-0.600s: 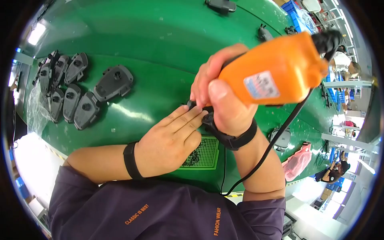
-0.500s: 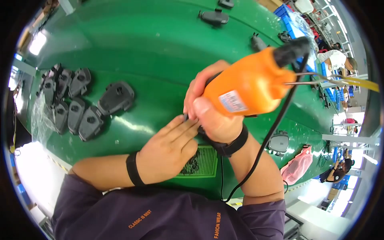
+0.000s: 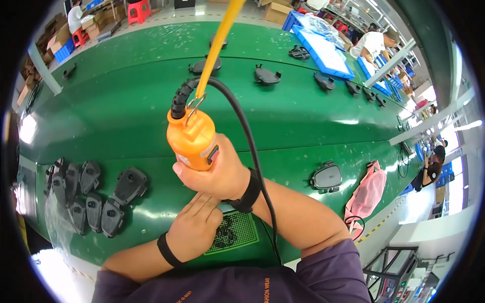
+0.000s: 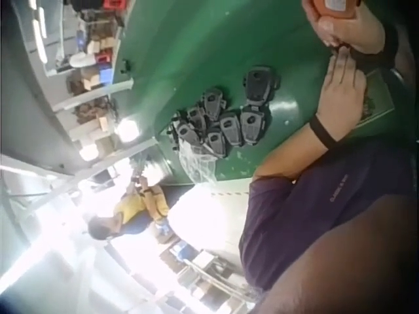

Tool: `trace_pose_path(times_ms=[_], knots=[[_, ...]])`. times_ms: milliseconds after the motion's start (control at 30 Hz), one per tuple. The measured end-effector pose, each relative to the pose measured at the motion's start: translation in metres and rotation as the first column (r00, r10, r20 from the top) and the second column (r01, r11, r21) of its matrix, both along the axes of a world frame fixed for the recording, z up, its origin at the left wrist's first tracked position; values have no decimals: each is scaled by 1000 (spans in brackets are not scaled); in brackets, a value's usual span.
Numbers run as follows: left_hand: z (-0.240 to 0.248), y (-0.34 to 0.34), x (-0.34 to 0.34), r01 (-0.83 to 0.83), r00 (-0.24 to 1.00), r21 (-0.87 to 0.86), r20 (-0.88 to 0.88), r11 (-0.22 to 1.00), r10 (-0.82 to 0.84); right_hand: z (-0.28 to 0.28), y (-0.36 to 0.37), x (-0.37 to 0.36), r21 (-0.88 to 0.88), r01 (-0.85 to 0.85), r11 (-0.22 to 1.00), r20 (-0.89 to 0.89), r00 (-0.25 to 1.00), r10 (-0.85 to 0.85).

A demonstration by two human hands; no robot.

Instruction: The person picks up a car phone mount, places a screw into a hole by hand, and drives it in using a power screwdriver. They repeat this process for a second screw on the same mount before setting it aside and starting on another.

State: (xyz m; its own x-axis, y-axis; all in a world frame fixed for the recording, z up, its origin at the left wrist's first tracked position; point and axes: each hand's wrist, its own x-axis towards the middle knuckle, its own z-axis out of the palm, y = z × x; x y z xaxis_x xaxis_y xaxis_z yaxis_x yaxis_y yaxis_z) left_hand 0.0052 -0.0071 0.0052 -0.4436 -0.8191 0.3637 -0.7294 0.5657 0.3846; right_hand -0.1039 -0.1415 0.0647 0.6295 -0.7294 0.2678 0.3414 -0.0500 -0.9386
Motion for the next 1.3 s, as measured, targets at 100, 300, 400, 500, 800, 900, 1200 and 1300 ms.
trace_pose_path(times_ms=[100, 300, 400, 500, 800, 900, 1200, 1300], knots=[[0, 0, -1, 2, 1000, 7, 7, 1000, -2, -5, 1, 1, 91, 5, 996, -27, 1000, -2], [-1, 6, -1, -34, 999, 14, -12, 999, 34, -10, 1, 5, -76, 87, 993, 61, 995, -82], [2, 0, -4, -78, 995, 0, -65, 997, 78, -6, -3, -9, -26, 7, 1000, 14, 1000, -6], [-6, 1, -3, -86, 990, -92, -117, 992, 75, -5, -10, -4, -53, -52, 997, 25, 998, 54], [-12, 3, -4, -134, 983, -83, -139, 987, 122, -7, -10, -2, -138, -102, 985, -15, 995, 100], [-12, 4, -5, -136, 982, -88, -145, 987, 122, -6, -9, -4, -129, -122, 984, -7, 993, 122], [-9, 1, -3, -125, 988, -75, -95, 989, 118, -8, -6, -2, -139, -27, 990, 15, 999, 29], [-6, 3, -2, -118, 990, -63, -82, 991, 113, -6, -2, 0, -111, -28, 993, 9, 1000, 29]])
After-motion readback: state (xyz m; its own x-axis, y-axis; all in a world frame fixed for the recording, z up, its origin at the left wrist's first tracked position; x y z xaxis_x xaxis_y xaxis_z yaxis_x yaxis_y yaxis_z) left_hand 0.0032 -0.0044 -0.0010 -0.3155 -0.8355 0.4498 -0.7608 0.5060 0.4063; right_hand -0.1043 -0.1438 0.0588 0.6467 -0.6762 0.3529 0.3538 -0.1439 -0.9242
